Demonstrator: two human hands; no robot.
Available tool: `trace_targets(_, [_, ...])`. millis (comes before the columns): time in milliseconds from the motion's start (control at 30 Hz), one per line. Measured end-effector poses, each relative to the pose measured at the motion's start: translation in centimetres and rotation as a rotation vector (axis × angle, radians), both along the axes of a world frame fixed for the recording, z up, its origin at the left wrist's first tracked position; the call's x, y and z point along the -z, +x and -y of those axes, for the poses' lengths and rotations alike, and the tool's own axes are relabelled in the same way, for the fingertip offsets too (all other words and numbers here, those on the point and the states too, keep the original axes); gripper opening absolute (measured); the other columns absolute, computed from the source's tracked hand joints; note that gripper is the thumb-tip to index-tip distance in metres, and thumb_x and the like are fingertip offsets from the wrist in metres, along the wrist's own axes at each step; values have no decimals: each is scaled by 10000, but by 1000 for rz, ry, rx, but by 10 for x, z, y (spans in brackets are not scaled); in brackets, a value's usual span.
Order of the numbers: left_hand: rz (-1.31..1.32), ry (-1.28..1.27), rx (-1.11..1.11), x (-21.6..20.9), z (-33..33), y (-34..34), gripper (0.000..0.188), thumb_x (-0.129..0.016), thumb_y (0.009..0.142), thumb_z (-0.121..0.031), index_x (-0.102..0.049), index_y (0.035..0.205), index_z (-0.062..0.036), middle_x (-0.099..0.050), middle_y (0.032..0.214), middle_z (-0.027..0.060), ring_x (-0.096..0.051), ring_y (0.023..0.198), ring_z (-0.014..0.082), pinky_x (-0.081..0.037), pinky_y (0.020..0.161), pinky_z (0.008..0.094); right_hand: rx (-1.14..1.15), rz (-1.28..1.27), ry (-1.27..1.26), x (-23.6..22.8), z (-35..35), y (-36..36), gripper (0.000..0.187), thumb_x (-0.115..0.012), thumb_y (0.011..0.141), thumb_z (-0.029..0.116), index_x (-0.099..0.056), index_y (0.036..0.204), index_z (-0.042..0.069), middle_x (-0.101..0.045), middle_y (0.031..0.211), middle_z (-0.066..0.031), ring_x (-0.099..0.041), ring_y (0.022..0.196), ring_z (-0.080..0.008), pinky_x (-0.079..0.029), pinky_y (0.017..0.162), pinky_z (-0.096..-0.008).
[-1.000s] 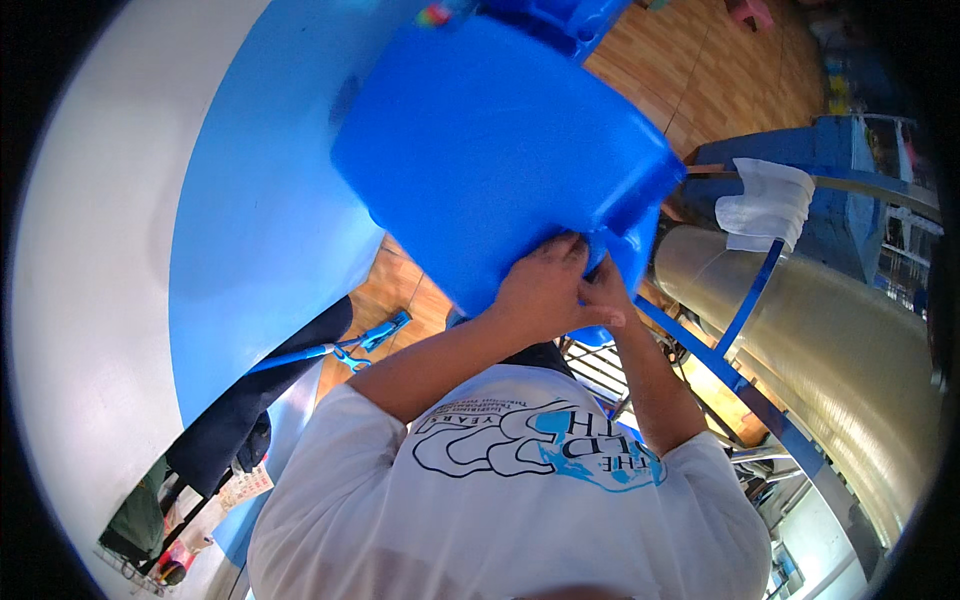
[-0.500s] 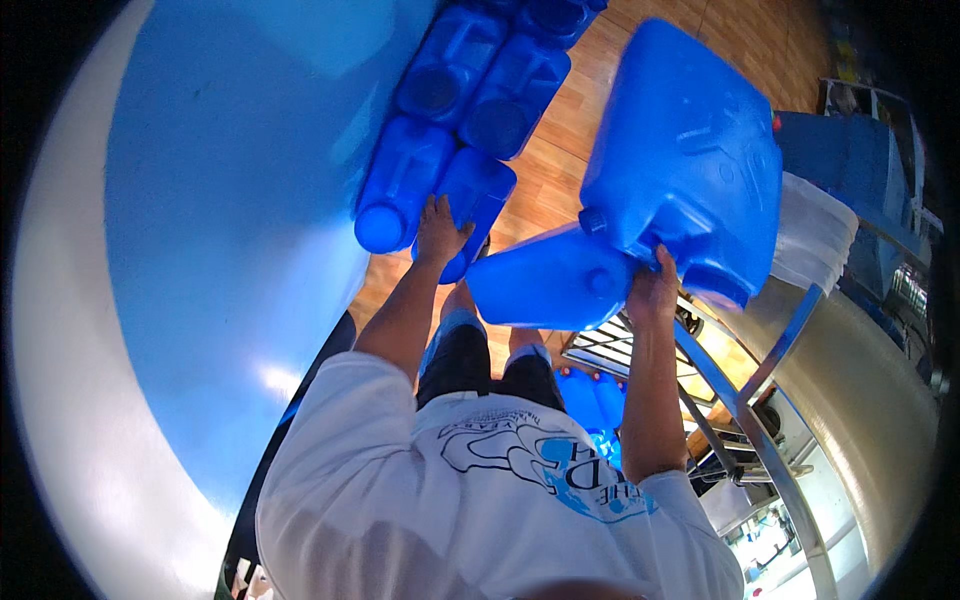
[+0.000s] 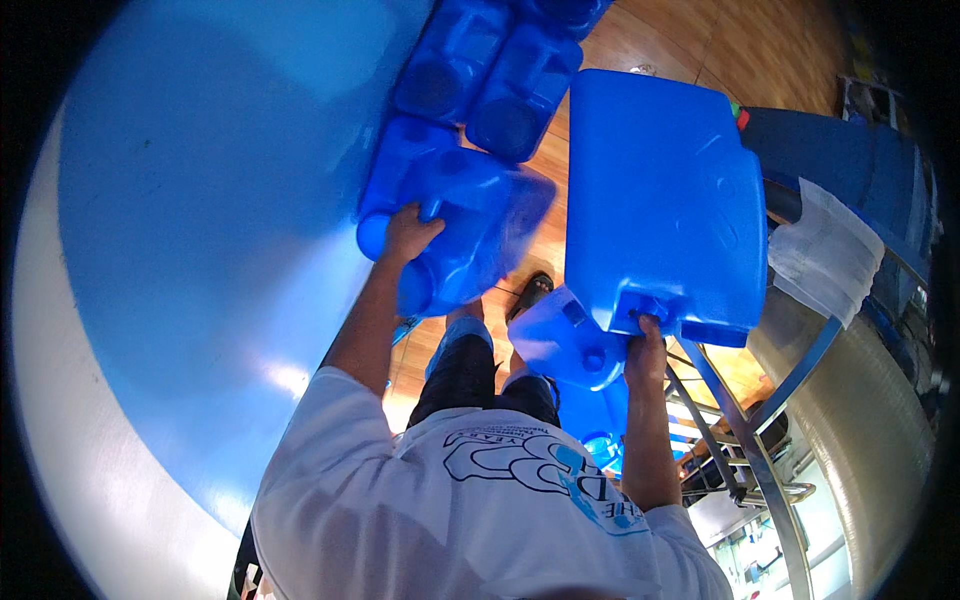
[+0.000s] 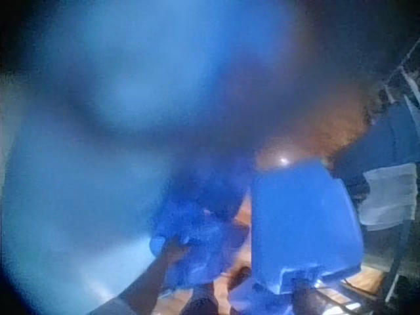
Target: The person mops a tiled floor with a blue mop, then moves several blue plastic jerrycans and a metal rack. They light a small glass candle with a lighter and place it on a stainless steel surface, then continue moving and stacking the jerrycans.
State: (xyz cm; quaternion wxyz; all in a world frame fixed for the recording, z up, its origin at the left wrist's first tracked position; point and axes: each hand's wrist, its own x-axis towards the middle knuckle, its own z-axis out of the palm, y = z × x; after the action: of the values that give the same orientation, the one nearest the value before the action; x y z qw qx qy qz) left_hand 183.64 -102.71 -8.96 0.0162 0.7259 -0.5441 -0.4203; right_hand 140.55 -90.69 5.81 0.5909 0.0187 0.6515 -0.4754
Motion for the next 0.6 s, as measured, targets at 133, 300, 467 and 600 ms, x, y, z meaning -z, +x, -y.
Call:
trace_targets(133, [-379, 87, -119, -72, -9, 56, 527, -721, 728, -349, -656, 1115, 2, -684, 1043, 158, -631, 1014, 340, -478, 906, 457, -7, -13, -28, -44, -11, 0, 441, -714, 781, 227, -555, 1183, 139, -580, 1160, -41, -494, 1180, -244, -319, 1071, -438])
trace_targets(300, [-666, 226, -368, -70, 19, 97, 464, -716, 757, -338, -683, 1105, -33, -679, 1034, 92, -621, 927, 250, -464, 887, 387, -108, -36, -152, -116, -17, -11, 394, -735, 764, 280, -606, 1110, 146, -585, 1179, -39, -517, 1161, -243, -353, 1044, -433])
trace_targets(467, [-663, 307, -514, 25, 47, 96, 466, -669, 784, -355, -658, 1123, -36, -663, 1053, 120, -602, 919, 245, -435, 867, 370, -100, -155, -89, -126, -22, -2, 634, -742, 751, 324, -510, 1297, 102, -556, 1263, -68, -486, 1227, -264, -351, 1052, -465])
trace_targets(600, [-403, 84, -427, 60, 52, 98, 560, -654, 790, -332, -587, 1235, 0, -634, 1169, 162, -609, 1025, 317, -430, 943, 410, -65, -133, -40, -118, -25, 5, 696, -726, 760, 302, -457, 1362, 80, -535, 1298, -88, -483, 1235, -277, -355, 1052, -460])
